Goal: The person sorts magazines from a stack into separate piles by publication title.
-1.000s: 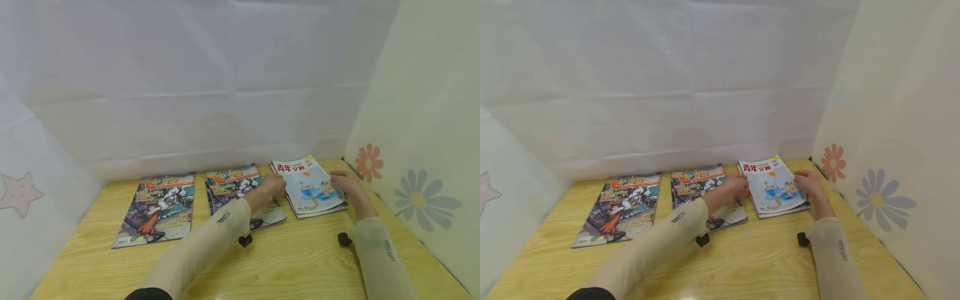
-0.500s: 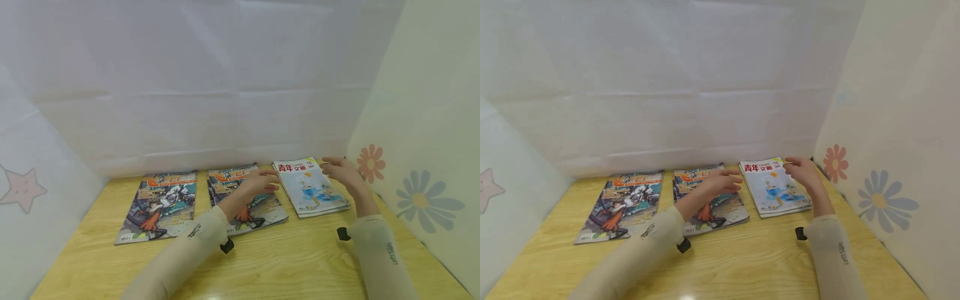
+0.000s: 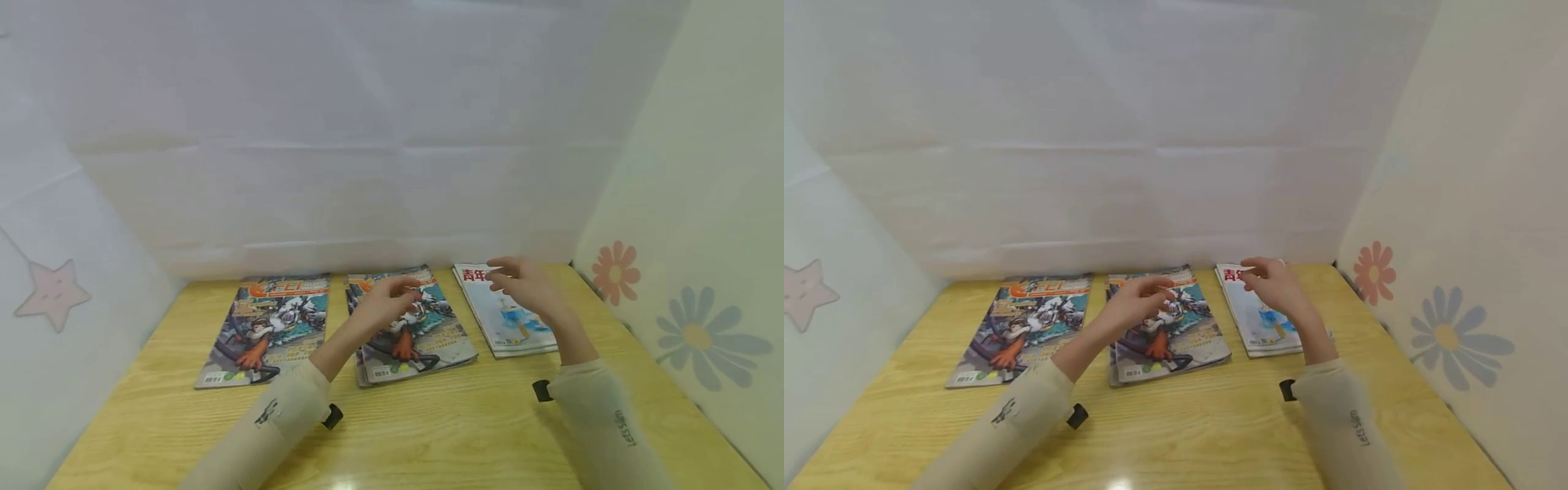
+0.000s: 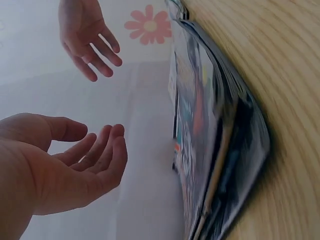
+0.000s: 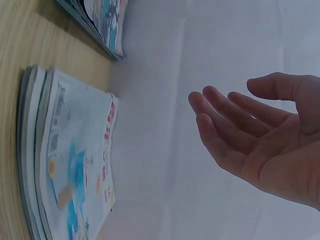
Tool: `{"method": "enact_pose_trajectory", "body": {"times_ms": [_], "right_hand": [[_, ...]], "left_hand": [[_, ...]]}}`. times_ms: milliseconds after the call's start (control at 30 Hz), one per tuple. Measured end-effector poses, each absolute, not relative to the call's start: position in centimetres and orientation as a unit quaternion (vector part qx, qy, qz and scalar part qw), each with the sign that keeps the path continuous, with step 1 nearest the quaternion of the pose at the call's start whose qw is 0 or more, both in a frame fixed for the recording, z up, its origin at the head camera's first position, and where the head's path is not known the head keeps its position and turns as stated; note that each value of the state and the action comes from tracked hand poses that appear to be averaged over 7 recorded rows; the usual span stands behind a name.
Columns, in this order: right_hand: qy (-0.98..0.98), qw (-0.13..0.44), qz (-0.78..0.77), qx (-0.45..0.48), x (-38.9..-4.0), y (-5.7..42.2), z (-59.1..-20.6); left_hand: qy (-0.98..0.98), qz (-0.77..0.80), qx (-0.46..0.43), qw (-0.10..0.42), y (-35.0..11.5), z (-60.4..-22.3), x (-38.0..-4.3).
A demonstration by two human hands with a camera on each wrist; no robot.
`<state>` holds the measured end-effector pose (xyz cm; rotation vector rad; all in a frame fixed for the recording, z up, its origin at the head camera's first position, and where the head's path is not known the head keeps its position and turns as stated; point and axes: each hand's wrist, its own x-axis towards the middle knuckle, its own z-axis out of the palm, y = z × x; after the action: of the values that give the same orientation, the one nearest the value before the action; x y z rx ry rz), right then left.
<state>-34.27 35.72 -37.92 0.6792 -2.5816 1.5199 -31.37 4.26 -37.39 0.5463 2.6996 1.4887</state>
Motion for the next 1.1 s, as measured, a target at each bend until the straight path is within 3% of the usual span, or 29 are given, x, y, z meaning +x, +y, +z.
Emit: {"method": "enact_pose_trajectory", "body": {"times_ms": [133,233,400,700,933,1100], "right_hand": [[-0.844,0.039,0.481,0.233,-34.6,33.2,-38.4],[-0.847,0.04,0.475,0.235,-34.8,31.6,-38.9],[-0.852,0.018,0.461,0.246,-35.1,29.8,-40.0],[-0.875,-0.026,0.423,0.232,-35.4,29.0,-41.1],[-0.896,-0.065,0.384,0.213,-36.0,29.0,-42.0],[-0.896,-0.085,0.38,0.214,-36.3,28.9,-42.2]], "left_hand": [[0.905,0.386,0.17,-0.052,2.6,-37.2,-31.0],[0.926,0.341,0.149,-0.063,1.6,-37.1,-30.8],[0.949,0.295,0.103,-0.041,-0.2,-37.4,-31.3],[0.977,0.192,0.075,-0.055,-2.9,-37.6,-32.0],[0.98,0.195,0.03,0.004,-2.9,-38.4,-32.7],[0.984,0.178,0.023,0.003,-2.7,-38.7,-33.2]]}}
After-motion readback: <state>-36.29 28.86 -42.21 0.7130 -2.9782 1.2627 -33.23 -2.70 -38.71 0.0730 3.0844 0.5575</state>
